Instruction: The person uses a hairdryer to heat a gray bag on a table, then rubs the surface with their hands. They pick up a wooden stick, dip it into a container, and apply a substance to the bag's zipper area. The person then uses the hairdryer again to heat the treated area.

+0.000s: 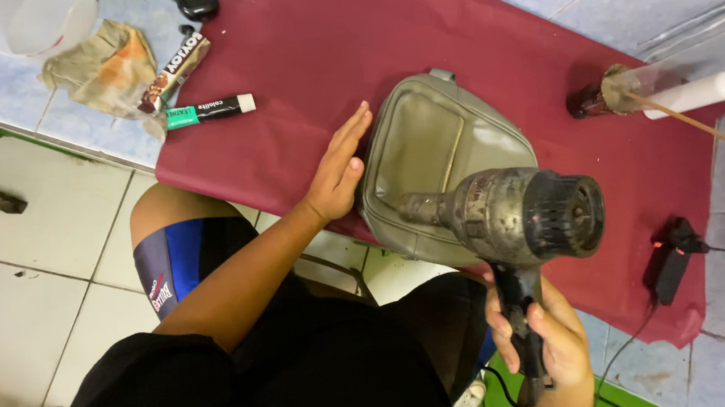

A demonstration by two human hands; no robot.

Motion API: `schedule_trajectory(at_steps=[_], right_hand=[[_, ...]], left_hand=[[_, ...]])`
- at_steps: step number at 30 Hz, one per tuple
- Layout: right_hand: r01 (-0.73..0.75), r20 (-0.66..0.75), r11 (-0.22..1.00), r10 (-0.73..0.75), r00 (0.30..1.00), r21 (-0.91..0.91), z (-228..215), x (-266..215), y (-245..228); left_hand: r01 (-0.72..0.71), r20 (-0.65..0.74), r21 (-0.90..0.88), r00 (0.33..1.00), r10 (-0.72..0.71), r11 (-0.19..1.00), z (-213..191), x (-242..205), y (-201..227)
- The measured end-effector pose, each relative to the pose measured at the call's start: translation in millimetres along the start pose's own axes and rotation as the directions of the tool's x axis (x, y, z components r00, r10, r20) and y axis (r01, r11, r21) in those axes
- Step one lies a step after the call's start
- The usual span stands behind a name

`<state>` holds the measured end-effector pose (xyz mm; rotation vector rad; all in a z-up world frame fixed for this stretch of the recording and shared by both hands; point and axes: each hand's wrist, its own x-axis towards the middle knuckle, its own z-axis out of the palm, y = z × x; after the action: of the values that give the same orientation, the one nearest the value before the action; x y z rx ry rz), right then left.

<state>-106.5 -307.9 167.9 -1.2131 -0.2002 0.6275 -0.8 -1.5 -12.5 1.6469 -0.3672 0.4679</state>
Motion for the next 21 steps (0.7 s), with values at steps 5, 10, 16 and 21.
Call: schedule_trajectory(at_steps=[5,10,16,21], right_hand=[[0.011,-0.027,1.0,-0.01,1.0,0.019,-10,-15,4],[0.018,-0.104,1.0,-0.019,0.994,-0.011,-4,-20,2],[0.019,-0.061,1.0,-0.017,0.998,0.024,-9,-25,10],[-0.021,-0.062,1.0,0.022,0.998,0.014,-6,-23,11]], left_hand=[[-0.017,-0.016,-0.001,1.0,0.017,1.0,-1,1,1],[0.012,-0.014,-0.012,1.0,-0.012,1.0,-2,2,3],[0.013,-0.02,-0.001,1.0,-0.013,1.0,-3,0,3],[0.02,-0.022,-0.021,1.0,-0.02,1.0,-2,0,5]])
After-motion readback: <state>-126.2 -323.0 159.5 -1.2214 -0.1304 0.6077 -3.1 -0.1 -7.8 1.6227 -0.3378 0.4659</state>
